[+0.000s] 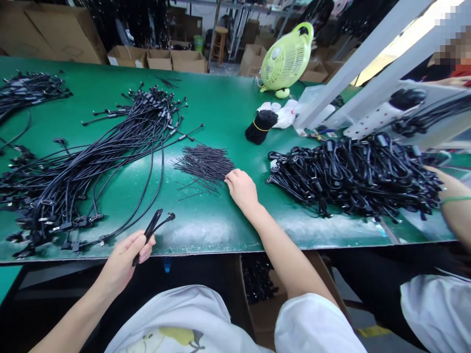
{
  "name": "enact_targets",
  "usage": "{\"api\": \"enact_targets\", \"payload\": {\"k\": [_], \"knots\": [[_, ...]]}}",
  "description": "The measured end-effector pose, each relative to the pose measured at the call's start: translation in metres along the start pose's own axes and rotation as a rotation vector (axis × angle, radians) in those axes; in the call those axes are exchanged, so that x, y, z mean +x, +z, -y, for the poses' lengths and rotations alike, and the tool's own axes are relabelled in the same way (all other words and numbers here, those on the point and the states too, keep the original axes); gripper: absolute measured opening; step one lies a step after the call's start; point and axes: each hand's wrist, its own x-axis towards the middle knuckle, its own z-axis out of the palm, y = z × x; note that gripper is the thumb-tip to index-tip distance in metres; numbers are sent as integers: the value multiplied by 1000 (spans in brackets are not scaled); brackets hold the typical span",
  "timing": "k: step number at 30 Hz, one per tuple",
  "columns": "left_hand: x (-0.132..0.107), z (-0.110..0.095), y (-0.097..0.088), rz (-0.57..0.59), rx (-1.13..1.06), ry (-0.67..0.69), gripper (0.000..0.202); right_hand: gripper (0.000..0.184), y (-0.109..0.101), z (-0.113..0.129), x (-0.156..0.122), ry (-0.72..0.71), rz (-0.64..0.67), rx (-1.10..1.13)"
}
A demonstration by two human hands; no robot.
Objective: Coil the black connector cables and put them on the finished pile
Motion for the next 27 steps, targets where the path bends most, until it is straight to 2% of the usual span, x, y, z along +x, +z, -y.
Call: {"api": "enact_targets", "payload": {"k": [6,10,14,17,20,22,24,25,27], "knots": [[-6,0,8,10,-70,-24,48,24,-12,7,-4,87,-180,-3],[-8,-1,11,51,-98,-17,47,16,-24,6,-7,158,-322,-10],[-9,-3,17,103,-131,-1,43,12,-36,10,-17,287,-426,139],[-6,-4,28,107,-192,-14,42,17,-36,36,-31,412,-434,430],[1,-3,44,141,-270,16,50,23,-24,89,-53,475,-264,852],[8,0,51,142,-313,65,58,24,-15,128,-69,425,-85,1055],[13,3,52,91,-302,135,58,21,-10,156,-83,322,17,1069],[15,4,50,52,-267,170,55,20,-10,165,-87,243,17,991],[16,5,44,-19,-124,225,48,17,-13,169,-89,2,-62,696]]}}
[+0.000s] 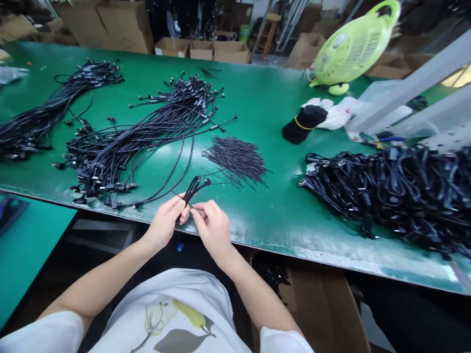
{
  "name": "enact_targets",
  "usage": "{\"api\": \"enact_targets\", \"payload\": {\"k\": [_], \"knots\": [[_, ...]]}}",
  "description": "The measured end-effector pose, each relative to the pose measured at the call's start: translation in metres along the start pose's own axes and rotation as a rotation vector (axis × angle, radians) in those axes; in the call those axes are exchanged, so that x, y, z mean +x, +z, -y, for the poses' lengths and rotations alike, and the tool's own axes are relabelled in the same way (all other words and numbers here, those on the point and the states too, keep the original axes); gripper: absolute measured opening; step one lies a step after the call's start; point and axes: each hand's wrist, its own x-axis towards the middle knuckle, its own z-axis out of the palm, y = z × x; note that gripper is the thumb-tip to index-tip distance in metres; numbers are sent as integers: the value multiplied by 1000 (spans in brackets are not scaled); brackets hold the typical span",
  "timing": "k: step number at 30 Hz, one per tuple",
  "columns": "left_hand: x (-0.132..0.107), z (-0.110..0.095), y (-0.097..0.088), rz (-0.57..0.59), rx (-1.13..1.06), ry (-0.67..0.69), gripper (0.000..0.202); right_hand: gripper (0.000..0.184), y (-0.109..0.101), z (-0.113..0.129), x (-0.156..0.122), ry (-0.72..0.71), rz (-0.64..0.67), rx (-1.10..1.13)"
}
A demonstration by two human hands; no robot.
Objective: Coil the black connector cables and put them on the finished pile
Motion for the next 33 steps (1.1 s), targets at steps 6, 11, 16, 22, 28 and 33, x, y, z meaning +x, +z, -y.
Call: {"api": "enact_targets", "payload": {"k": [6,11,16,22,28,33], "knots": [[1,-5,-22,55,679,194,31,23,-28,-2,35,-1029,145,-628],[0,-5,-30,197,371,-57,38,24,-38,18,52,-1205,391,-762],[0,-2,-32,160,120,-178,59,28,-42,38,57,-1269,474,-871],[-3,-3,-25,57,245,-187,53,27,-29,34,54,-1225,428,-1006],[2,-13,-9,-138,60,-133,61,24,-5,17,67,-888,223,-891],[14,-19,-16,-106,49,129,55,27,12,16,55,-471,115,-438]]}}
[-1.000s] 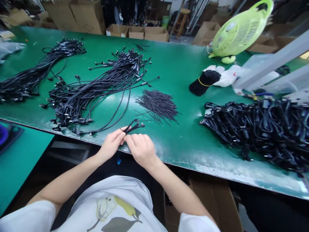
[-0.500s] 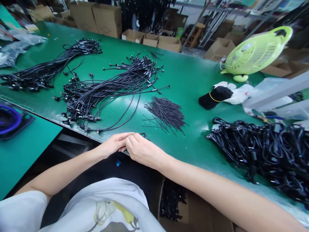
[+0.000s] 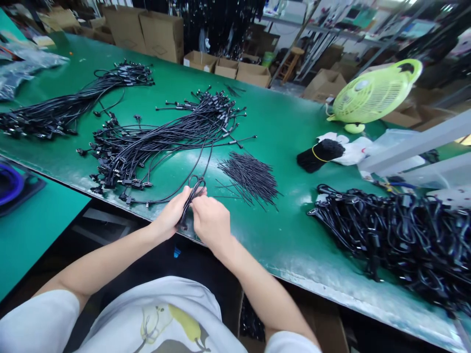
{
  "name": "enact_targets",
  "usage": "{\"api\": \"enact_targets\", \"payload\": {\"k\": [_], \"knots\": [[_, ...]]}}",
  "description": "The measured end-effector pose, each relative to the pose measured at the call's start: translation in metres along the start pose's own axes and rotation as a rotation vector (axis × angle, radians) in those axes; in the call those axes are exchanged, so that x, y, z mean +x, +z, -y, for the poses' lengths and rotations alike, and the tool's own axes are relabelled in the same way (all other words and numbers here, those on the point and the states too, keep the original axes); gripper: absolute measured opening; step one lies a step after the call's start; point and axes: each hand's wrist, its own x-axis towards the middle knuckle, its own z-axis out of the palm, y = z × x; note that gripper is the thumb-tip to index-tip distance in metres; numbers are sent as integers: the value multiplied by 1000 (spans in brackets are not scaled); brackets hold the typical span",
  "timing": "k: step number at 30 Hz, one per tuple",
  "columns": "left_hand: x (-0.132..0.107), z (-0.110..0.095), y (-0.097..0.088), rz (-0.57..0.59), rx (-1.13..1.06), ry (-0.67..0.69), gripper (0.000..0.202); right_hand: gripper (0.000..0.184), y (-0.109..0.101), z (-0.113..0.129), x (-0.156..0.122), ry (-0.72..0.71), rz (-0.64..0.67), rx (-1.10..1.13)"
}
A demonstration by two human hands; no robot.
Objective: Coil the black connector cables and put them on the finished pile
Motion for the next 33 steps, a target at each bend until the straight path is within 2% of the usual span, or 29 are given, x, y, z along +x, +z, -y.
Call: {"api": "enact_targets", "payload": {"k": [2,4,6,9,12,14,16,18,21,23,25,28,30,33], "knots": [[-4,-4,-9,51,232,207,66,29,2,-1,-8,97,45,217],[-13,-7,-18,170,462,403,75,30,0,-10,-13,140,97,321],[-21,-6,-23,303,574,432,80,30,-8,-21,-15,142,94,273],[-20,4,-23,354,527,215,75,28,-21,-22,-13,27,16,47],[-9,17,-20,290,211,-58,78,26,-27,-3,-11,-199,-33,-142],[-4,18,-21,251,-1,-194,78,25,-27,9,-12,-278,-41,-216],[-4,12,-26,242,-89,-279,65,24,-26,14,-14,-298,-46,-268],[-8,3,-31,237,-79,-326,50,24,-24,12,-16,-320,-43,-298],[-13,-5,-34,306,-25,-326,45,26,-20,5,-21,-353,-1,-273],[-17,-4,-33,371,18,-238,46,27,-18,2,-24,-308,47,-178],[-19,1,-30,353,94,-75,44,27,-17,1,-27,-166,95,0],[-23,12,-24,184,259,204,41,29,-17,1,-29,218,151,411],[-24,17,-22,118,372,399,36,33,-15,-1,-31,448,181,736],[-25,18,-24,215,521,656,28,41,-11,-5,-36,610,310,1100]]}}
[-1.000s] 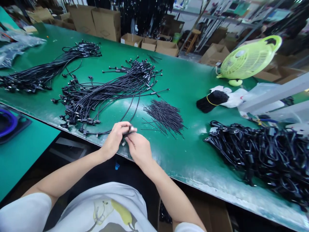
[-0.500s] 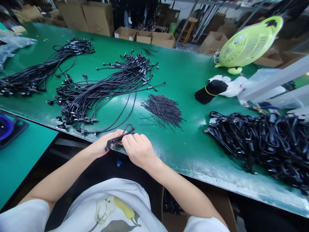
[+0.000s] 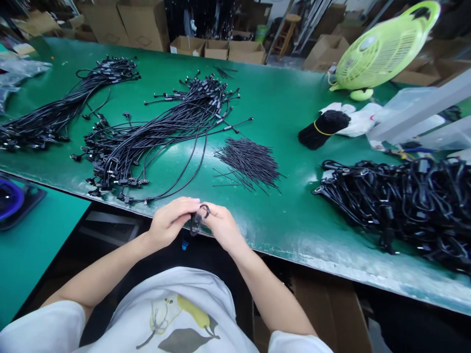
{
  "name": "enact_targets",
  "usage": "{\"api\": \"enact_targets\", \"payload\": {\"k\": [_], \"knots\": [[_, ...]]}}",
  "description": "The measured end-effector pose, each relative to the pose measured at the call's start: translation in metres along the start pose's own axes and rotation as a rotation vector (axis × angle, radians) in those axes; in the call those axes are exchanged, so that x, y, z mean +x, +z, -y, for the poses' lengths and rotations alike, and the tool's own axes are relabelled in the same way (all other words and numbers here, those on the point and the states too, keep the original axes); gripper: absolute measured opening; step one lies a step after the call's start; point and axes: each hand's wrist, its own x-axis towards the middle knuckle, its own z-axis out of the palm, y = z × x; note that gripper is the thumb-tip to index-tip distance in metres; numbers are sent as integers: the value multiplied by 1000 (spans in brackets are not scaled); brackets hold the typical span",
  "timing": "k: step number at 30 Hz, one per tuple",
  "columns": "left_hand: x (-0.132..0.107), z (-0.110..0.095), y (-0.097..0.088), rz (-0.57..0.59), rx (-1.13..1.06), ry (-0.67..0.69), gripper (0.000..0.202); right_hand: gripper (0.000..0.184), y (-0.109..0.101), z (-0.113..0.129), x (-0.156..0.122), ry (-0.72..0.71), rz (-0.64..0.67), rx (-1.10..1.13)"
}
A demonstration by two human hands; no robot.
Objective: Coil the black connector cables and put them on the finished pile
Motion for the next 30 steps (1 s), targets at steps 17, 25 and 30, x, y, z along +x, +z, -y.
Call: {"api": "enact_targets", "payload": {"k": [17,25,30], "knots": [[5,-15,22,-158,-668,-681,38,38,13,-2,-1,-439,-178,-727],[22,-7,25,-416,-871,-792,30,34,11,-2,-3,-304,-321,-737],[29,0,28,-323,-825,-767,28,46,21,-23,7,-435,-353,-974]]}}
